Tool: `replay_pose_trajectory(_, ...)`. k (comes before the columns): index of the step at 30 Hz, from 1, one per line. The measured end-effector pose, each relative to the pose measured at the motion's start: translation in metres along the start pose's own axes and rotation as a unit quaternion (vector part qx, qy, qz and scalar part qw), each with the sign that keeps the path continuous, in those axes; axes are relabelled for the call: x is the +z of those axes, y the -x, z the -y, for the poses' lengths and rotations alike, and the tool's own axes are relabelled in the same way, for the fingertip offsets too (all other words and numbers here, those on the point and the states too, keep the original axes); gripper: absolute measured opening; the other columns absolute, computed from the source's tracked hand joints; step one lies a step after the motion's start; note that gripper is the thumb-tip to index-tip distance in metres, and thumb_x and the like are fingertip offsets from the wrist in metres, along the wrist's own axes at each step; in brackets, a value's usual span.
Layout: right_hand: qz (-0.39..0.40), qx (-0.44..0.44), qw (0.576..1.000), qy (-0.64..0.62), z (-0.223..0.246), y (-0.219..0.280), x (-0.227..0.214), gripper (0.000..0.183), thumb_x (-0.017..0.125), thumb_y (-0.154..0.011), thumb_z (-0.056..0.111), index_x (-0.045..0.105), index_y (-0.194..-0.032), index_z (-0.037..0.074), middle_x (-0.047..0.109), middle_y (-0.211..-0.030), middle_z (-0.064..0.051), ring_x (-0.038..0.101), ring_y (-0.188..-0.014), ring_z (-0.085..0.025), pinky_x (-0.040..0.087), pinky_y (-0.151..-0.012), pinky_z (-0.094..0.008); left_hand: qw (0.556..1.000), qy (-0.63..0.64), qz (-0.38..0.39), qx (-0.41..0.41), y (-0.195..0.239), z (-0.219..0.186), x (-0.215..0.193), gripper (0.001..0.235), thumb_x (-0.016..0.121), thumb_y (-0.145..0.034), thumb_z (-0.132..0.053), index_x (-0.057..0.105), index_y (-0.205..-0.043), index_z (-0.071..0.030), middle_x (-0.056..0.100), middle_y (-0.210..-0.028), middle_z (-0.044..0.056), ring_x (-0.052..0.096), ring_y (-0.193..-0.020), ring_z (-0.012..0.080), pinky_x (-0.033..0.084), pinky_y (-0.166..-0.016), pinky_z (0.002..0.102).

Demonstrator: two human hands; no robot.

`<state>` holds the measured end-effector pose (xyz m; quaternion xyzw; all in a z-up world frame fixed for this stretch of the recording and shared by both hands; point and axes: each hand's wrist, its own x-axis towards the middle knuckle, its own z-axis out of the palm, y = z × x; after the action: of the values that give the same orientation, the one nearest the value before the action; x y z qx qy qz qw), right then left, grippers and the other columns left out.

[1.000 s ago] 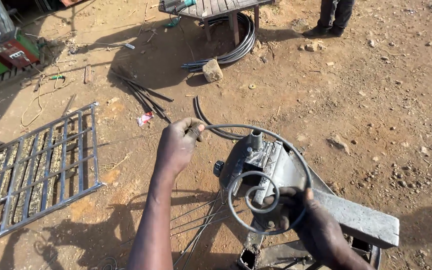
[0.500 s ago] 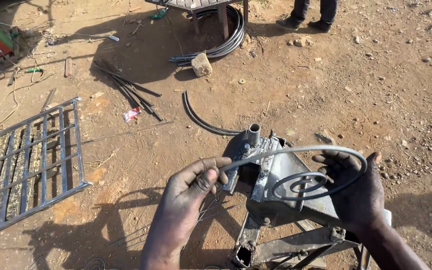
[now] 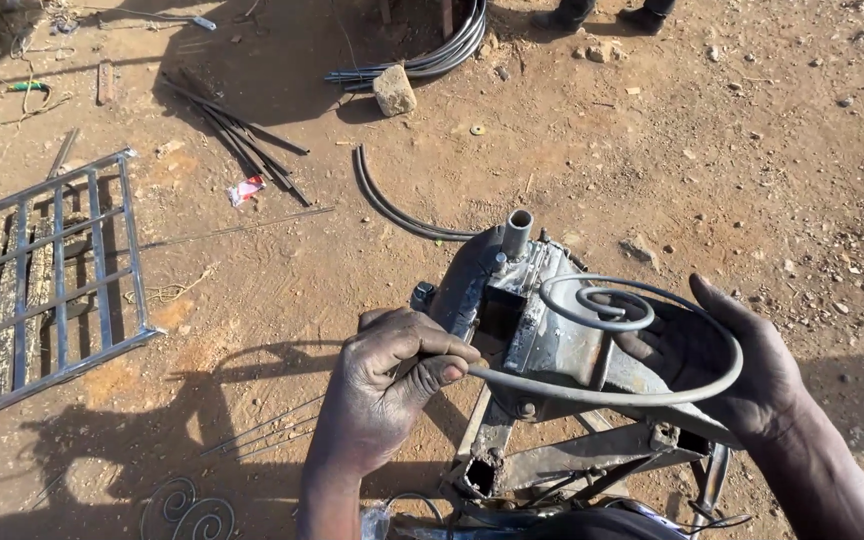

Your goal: Bending a metal rod into a spiral shape using a manual jig and vise on a fabrication floor.

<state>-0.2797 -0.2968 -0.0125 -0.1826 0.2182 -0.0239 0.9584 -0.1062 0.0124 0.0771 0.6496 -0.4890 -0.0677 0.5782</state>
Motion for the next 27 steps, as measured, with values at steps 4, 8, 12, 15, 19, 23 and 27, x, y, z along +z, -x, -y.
replay_pose_trajectory(4,0.013,0.013,0.999,-0.032,0.003,-0.002,-0.007,0.061,0.058,-0.104,0.045,0.060,-0.140,-0.003,0.068,-0.138,-0.027,0.073,-0.109,-0.046,0.057,-0.100,-0.055,0.997,-0.050,0.025,0.050,-0.005,0.005,-0.008,0.017,0.067,-0.096,-0.027,0.076,-0.095,-0.013,0.076,-0.089,-0.004,0.069,-0.084,0.0144,0.044,-0.090,0.031)
replay_pose_trajectory(8,0.014,-0.030,0.999,-0.035,-0.003,0.001,0.003,0.058,0.060,-0.103,0.039,0.059,-0.143,-0.003,0.071,-0.135,-0.025,0.079,-0.097,-0.038,0.064,-0.090,-0.050,0.995,-0.057,0.026,0.077,-0.006,0.004,-0.015,0.016,0.067,-0.095,-0.025,0.076,-0.096,-0.011,0.074,-0.092,-0.001,0.066,-0.088,0.0171,0.047,-0.094,0.033)
replay_pose_trajectory(12,0.026,-0.098,0.993,-0.057,-0.006,0.011,0.023,0.049,0.055,-0.103,0.038,0.065,-0.134,0.001,0.074,-0.121,-0.019,0.073,-0.106,-0.032,0.060,-0.088,-0.052,0.975,-0.186,-0.032,0.114,-0.008,0.013,-0.004,0.014,0.067,-0.092,-0.027,0.078,-0.092,-0.018,0.077,-0.089,-0.009,0.071,-0.106,0.0179,0.035,-0.105,0.037)
replay_pose_trajectory(15,0.014,-0.131,0.986,-0.104,-0.007,0.017,0.024,0.053,0.057,-0.101,0.038,0.060,-0.138,0.000,0.069,-0.129,-0.026,0.072,-0.107,-0.033,0.064,-0.078,-0.043,0.938,-0.287,-0.056,0.186,0.000,0.057,-0.019,0.019,0.063,-0.095,-0.030,0.074,-0.108,-0.023,0.076,-0.112,-0.009,0.071,-0.116,0.0168,0.046,-0.106,0.031)
replay_pose_trajectory(19,0.014,-0.191,0.971,-0.142,-0.006,0.022,0.020,0.053,0.056,-0.102,0.038,0.059,-0.138,-0.002,0.067,-0.129,-0.029,0.071,-0.106,-0.039,0.064,-0.083,-0.044,0.936,-0.329,0.117,0.038,0.038,0.270,-0.093,0.040,0.073,-0.080,-0.026,0.078,-0.119,-0.021,0.077,-0.126,-0.004,0.070,-0.126,0.0160,0.052,-0.111,0.034)
replay_pose_trajectory(23,0.006,-0.253,0.955,-0.152,-0.007,0.024,0.014,0.054,0.053,-0.103,0.036,0.055,-0.141,-0.004,0.067,-0.129,-0.029,0.072,-0.108,-0.038,0.064,-0.087,-0.045,0.769,0.154,-0.041,-0.619,0.028,0.332,-0.056,0.017,0.073,-0.086,-0.046,0.060,-0.089,-0.036,0.054,-0.076,-0.010,0.050,-0.064,0.0060,0.040,-0.061,0.024)
replay_pose_trajectory(27,-0.015,-0.263,0.951,-0.162,-0.004,0.018,0.015,0.051,0.056,-0.102,0.039,0.062,-0.134,0.001,0.068,-0.131,-0.028,0.072,-0.103,-0.037,0.062,-0.083,-0.046,0.907,-0.080,-0.337,-0.239,0.023,0.125,0.089,0.021,0.064,-0.107,-0.002,0.065,-0.128,0.000,0.070,-0.113,0.019,0.066,-0.080,0.0247,0.051,-0.061,0.031)
